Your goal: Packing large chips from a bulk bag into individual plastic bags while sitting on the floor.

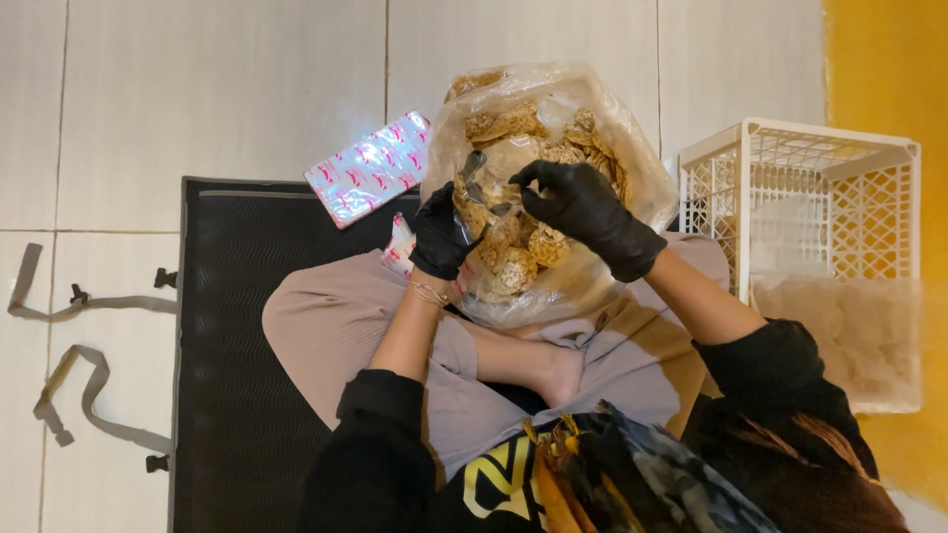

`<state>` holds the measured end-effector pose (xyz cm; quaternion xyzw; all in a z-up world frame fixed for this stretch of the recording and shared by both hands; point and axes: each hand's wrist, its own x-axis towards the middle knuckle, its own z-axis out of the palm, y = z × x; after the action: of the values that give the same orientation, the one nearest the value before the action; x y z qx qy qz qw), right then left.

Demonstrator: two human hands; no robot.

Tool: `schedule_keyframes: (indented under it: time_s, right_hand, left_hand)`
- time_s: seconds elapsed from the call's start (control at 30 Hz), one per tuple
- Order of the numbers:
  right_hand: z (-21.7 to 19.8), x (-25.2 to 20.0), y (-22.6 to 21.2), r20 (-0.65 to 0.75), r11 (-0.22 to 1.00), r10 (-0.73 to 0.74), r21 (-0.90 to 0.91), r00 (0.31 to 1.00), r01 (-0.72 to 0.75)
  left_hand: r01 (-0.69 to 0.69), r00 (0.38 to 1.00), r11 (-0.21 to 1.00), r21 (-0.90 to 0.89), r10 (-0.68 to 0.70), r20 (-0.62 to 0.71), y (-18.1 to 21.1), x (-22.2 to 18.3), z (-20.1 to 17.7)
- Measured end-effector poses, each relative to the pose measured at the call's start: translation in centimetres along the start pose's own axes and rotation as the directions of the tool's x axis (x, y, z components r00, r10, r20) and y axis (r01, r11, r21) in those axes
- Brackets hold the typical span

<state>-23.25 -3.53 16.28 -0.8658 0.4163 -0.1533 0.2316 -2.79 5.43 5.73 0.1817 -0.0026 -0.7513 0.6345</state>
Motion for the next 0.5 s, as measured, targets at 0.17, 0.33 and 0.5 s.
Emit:
schedule_keyframes:
  time_s: [0.17,0.33,0.5]
  right_hand:
    - [-5.3,0.3,-0.9,0.106,0.546,0.196,0.814,0.975,-0.199]
    - [-4.9,0.4,3.7,0.439,-0.403,0.414,0.874,0.797,-0.272]
    - [-4.8,-0.5,5.0,0.461,-0.466,0.273,0.831,0.844,-0.303]
  left_hand:
    - [0.030,0.999,0.997,-0.068,-0.033,-0.039,-0.5,2.6,-1.9]
    - [0.056,0.994,0.989,-0.134,-0.067,-0.081,-1.2,5.2,-5.5]
    - [0.079,0.987,0.976,-0.203,-0.105,-0.120,-2.1,7.1,-8.5]
